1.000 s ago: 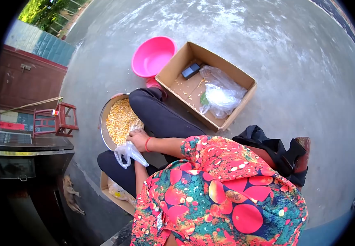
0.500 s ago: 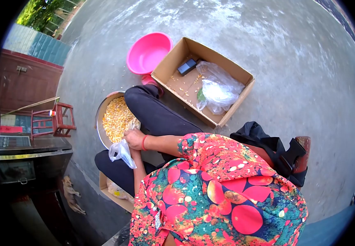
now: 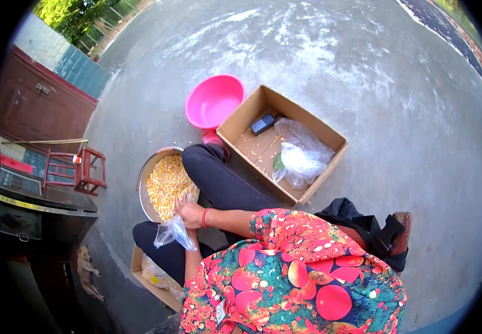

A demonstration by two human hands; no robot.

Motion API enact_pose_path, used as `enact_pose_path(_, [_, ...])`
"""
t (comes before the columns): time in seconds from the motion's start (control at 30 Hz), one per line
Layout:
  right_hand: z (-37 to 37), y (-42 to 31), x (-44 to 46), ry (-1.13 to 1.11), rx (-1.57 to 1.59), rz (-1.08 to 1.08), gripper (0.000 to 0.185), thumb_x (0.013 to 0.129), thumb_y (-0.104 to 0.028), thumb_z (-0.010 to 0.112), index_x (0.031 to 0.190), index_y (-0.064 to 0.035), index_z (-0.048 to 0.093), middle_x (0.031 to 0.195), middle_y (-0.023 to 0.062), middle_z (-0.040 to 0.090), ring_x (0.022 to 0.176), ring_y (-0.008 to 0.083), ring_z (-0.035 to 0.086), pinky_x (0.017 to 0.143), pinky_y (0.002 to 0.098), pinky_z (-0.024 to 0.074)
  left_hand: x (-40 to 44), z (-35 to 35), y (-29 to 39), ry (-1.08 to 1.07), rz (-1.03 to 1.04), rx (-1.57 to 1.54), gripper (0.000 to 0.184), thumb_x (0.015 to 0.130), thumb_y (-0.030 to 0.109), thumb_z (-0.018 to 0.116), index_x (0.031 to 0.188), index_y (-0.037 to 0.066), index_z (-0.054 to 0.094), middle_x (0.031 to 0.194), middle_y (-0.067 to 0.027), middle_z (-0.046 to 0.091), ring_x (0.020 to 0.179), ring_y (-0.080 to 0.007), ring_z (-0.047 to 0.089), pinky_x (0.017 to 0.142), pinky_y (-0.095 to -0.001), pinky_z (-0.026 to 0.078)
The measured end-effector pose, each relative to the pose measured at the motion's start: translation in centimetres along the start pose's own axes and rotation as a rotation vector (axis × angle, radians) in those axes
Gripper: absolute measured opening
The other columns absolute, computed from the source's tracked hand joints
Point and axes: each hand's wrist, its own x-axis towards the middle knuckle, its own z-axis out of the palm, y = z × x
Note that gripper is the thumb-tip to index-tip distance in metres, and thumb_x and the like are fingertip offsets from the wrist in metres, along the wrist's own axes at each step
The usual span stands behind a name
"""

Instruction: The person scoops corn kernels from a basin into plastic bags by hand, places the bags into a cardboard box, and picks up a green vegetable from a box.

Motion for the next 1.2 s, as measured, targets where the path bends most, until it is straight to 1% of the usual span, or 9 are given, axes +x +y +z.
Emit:
enact_pose_path(0.07, [-0.6,-0.4,-0.1,-0.011,-0.023,-0.013,0.032,0.071,-0.022,0.048,0.093,-0.0006,0.057,0.102,0.0252,0.051,0.103,0.0432,0.045,0.089,0.0433,0.0369,0.4,0.5,0.0,-0.002,0.001,-0.008,0.035,0.077,0.02,0.049,0.108,0.004,0.042,0.105,-0.0135,0.048,0.099,-0.0247,0.047,0.084,-0.0333,0.037])
enact_pose_path(0.1, [-0.2,-0.3,-0.1,0.107,-0.072,-0.072,0.028,0.072,-0.024,0.05,0.088,-0.0016,0.056,0.095,0.0202,0.054,0.099,0.0396,0.048,0.088,0.0445,0.0368,0.6,0.5,0.0,-0.003,0.001,-0.011,0.034,0.077,0.019,0.049,0.107,0.004,0.043,0.105,-0.0134,0.048,0.099,-0.0247,0.047,0.084,-0.0332,0.038])
enact_pose_path(0.23, [-0.7,-0.2,0.1,0.051,0.082,-0.103,0.024,0.072,-0.025,0.052,0.082,-0.0036,0.052,0.084,0.0169,0.052,0.095,0.0377,0.048,0.083,0.0427,0.038,1.1,0.9,0.1,-0.005,0.005,-0.022,0.032,0.077,0.018,0.049,0.106,0.005,0.044,0.103,-0.013,0.049,0.097,-0.0244,0.048,0.083,-0.0331,0.039])
enact_pose_path(0.53, [-2.4,-1.0,-0.6,0.101,0.225,0.024,0.027,0.064,-0.021,0.062,0.085,-0.007,0.053,0.085,0.0133,0.05,0.087,0.0319,0.051,0.076,0.0396,0.0394,1.8,1.7,-0.2,-0.008,0.026,-0.035,0.027,0.077,0.015,0.048,0.102,0.005,0.048,0.099,-0.012,0.052,0.094,-0.0239,0.051,0.08,-0.0326,0.041])
enact_pose_path(0.73, [-1.3,0.5,-0.7,0.089,0.068,0.075,0.034,0.065,-0.03,0.063,0.092,-0.0096,0.059,0.095,0.0142,0.05,0.092,0.0333,0.047,0.081,0.0404,0.0381,1.6,2.2,-0.9,-0.003,0.051,-0.059,0.024,0.077,0.014,0.048,0.099,0.005,0.051,0.097,-0.0113,0.053,0.092,-0.0235,0.052,0.078,-0.0323,0.042])
enact_pose_path(0.9, [-1.0,1.0,-0.8,0.074,0.04,0.055,0.029,0.069,-0.023,0.06,0.095,-0.0098,0.059,0.096,0.012,0.051,0.091,0.0312,0.048,0.081,0.0385,0.039,1.8,3.7,-1.7,-0.039,0.052,-0.128,0.021,0.077,0.012,0.048,0.097,0.006,0.053,0.095,-0.0107,0.055,0.09,-0.0232,0.054,0.077,-0.0321,0.043])
enact_pose_path(1.03, [-1.0,1.1,-0.7,0.115,0.054,-0.017,0.023,0.07,-0.022,0.057,0.09,-0.0089,0.058,0.092,0.0114,0.053,0.09,0.0293,0.049,0.079,0.0378,0.0389,1.5,1.1,3.4,-0.008,-0.08,-0.165,0.014,0.075,0.013,0.053,0.088,0.006,0.051,0.087,-0.0086,0.054,0.083,-0.0221,0.053,0.071,-0.0324,0.043])
enact_pose_path(1.13, [-1.3,0.9,-0.7,0.134,0.064,-0.047,0.023,0.07,-0.022,0.057,0.09,-0.009,0.058,0.092,0.0111,0.053,0.091,0.028,0.05,0.08,0.0371,0.0387,1.5,5.4,-5.0,-0.028,-0.031,-0.166,0.017,0.076,0.015,0.054,0.091,0.008,0.052,0.088,-0.0079,0.054,0.084,-0.0215,0.054,0.072,-0.0316,0.043])
enact_pose_path(1.2, [-1.0,1.3,-0.7,0.11,0.107,-0.046,0.024,0.07,-0.022,0.057,0.09,-0.0094,0.058,0.093,0.0107,0.054,0.092,0.027,0.05,0.08,0.0365,0.0385,1.4,5.6,-5.3,-0.061,-0.11,-0.191,0.019,0.076,0.016,0.054,0.092,0.007,0.052,0.09,-0.008,0.054,0.085,-0.0215,0.054,0.072,-0.032,0.044])
